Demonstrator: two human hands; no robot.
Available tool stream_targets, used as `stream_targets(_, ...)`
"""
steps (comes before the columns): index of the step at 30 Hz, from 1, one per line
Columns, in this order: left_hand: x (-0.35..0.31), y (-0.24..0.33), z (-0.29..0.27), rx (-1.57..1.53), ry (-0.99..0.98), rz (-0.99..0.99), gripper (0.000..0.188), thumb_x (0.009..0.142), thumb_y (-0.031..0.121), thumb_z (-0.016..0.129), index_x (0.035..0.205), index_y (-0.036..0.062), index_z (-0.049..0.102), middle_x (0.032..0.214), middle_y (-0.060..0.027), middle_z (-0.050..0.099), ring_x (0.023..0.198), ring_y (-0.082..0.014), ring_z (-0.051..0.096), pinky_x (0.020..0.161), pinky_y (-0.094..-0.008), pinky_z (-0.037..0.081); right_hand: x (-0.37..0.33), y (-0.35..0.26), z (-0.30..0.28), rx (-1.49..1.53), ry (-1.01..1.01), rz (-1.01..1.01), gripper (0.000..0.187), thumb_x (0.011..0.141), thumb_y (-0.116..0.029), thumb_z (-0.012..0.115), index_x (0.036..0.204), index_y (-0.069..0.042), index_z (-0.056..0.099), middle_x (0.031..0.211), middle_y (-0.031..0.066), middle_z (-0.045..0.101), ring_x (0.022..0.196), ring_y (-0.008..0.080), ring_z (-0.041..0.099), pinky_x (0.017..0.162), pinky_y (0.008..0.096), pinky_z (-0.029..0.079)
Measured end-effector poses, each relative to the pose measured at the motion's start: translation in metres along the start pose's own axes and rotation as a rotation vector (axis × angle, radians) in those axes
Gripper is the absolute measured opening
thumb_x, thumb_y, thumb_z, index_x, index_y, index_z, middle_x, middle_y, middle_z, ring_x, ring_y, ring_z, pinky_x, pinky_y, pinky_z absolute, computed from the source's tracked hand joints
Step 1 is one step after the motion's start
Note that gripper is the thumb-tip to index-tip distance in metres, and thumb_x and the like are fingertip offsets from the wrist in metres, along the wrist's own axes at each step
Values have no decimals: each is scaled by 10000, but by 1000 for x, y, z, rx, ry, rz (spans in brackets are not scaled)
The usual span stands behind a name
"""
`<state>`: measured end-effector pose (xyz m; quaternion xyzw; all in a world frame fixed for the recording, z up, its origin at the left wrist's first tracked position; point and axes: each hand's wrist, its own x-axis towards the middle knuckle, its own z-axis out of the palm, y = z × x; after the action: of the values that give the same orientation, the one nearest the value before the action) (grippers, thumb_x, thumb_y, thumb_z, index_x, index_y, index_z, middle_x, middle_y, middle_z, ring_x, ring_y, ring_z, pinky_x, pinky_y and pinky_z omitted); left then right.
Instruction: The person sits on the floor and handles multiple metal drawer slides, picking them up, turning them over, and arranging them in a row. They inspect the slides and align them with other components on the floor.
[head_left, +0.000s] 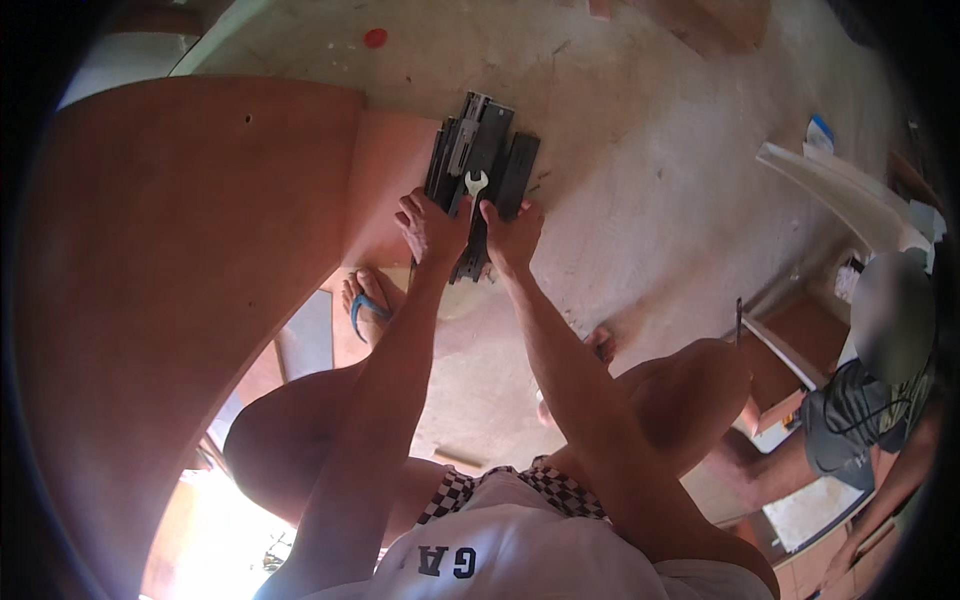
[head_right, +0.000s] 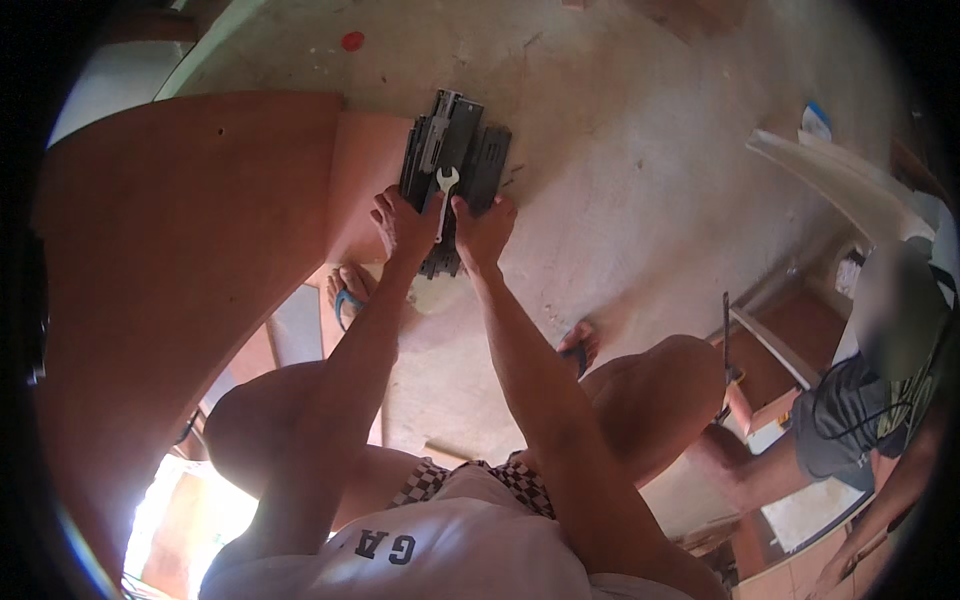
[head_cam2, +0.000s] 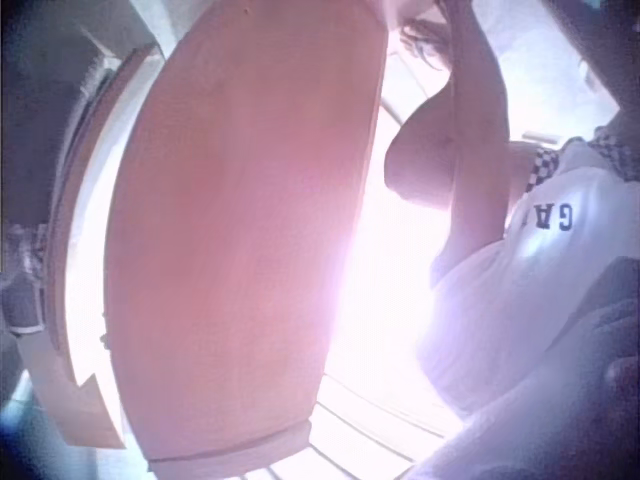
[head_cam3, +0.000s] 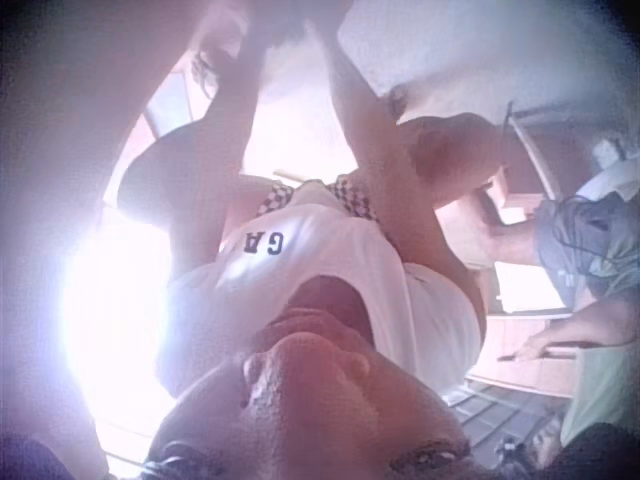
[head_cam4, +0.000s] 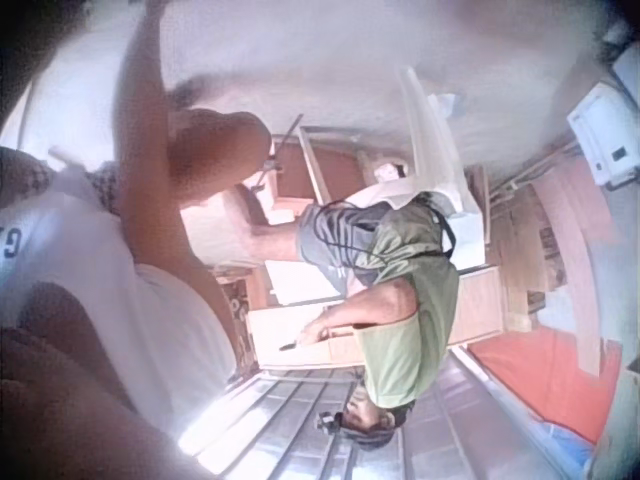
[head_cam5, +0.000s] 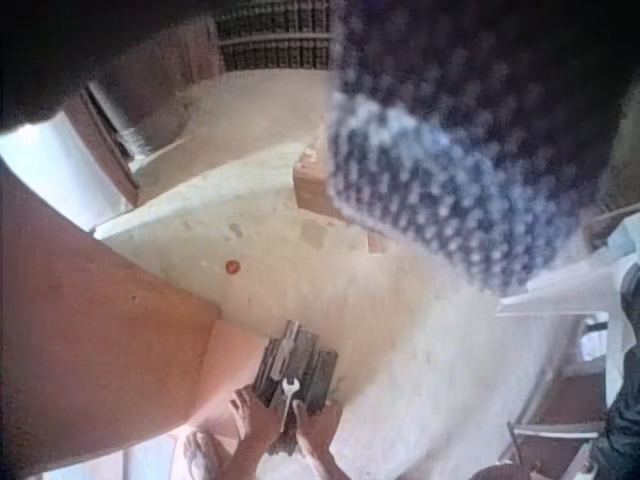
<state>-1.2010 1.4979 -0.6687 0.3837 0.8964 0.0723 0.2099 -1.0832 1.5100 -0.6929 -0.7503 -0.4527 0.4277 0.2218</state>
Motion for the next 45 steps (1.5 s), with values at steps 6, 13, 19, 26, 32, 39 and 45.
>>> stream_targets(6, 17, -4, -8, -50, 7, 15, 764, 800, 552, 799, 1154, -100, 617, 1109, -310, 657, 1042, -466, 667, 922, -516, 535, 3, 5, 14, -98, -28, -115, 720, 788, -415, 887, 1188, 85, 558, 1142, 270, 596, 1050, 445, 614, 894, 521, 496)
stream_targets(13, 17, 6, -20, -133, -220, -35, 883, 759, 680, 769, 1169, -96, 678, 1086, -330, 711, 1096, -438, 698, 961, -478, 538, 8, 0, -3, -102, -51, -176, 641, 752, -365, 923, 1141, 21, 590, 1048, 220, 693, 998, 421, 677, 858, 494, 530)
stream_targets(19, 22, 0, -12, -72, -385, -82, 962, 677, 706, 812, 1128, -135, 696, 1093, -304, 726, 1083, -401, 714, 936, -456, 566, 6, 5, -32, 86, -355, -113, 464, 762, -242, 928, 1066, -16, 659, 994, 141, 766, 928, 236, 738, 795, 385, 555)
stream_targets(26, 21, -3, -1, -59, -353, -138, 999, 608, 736, 839, 1057, -149, 726, 1051, -302, 734, 1051, -391, 726, 919, -455, 571, 15, 4, -25, 176, -368, 175, 424, 785, -268, 927, 1040, 32, 768, 946, 117, 764, 821, 195, 696, 744, 381, 535)
stream_targets(32, 7, -21, 21, -456, -406, -335, 982, 650, 727, 830, 1166, -99, 706, 1098, -260, 736, 1058, -343, 723, 918, -435, 553, 34, 15, -26, 179, -506, 182, 400, 809, -338, 899, 930, 21, 773, 873, 166, 771, 782, 278, 728, 701, 439, 546)
stream_targets(39, -8, 5, 13, -341, -267, -206, 735, 801, 584, 792, 1275, 31, 695, 1150, -222, 741, 1106, -325, 712, 959, -434, 535, 41, 12, -38, 91, -623, 130, 443, 779, -289, 928, 1049, 17, 754, 966, 165, 774, 850, 251, 713, 740, 429, 547)
stream_targets(45, -6, -7, 16, -451, -297, -276, 747, 836, 588, 773, 1323, 31, 671, 1181, -194, 736, 1116, -295, 706, 968, -418, 534, 38, 5, -47, 359, -834, 255, 493, 816, -216, 897, 1225, -6, 718, 1173, 153, 742, 1046, 265, 699, 890, 412, 547)
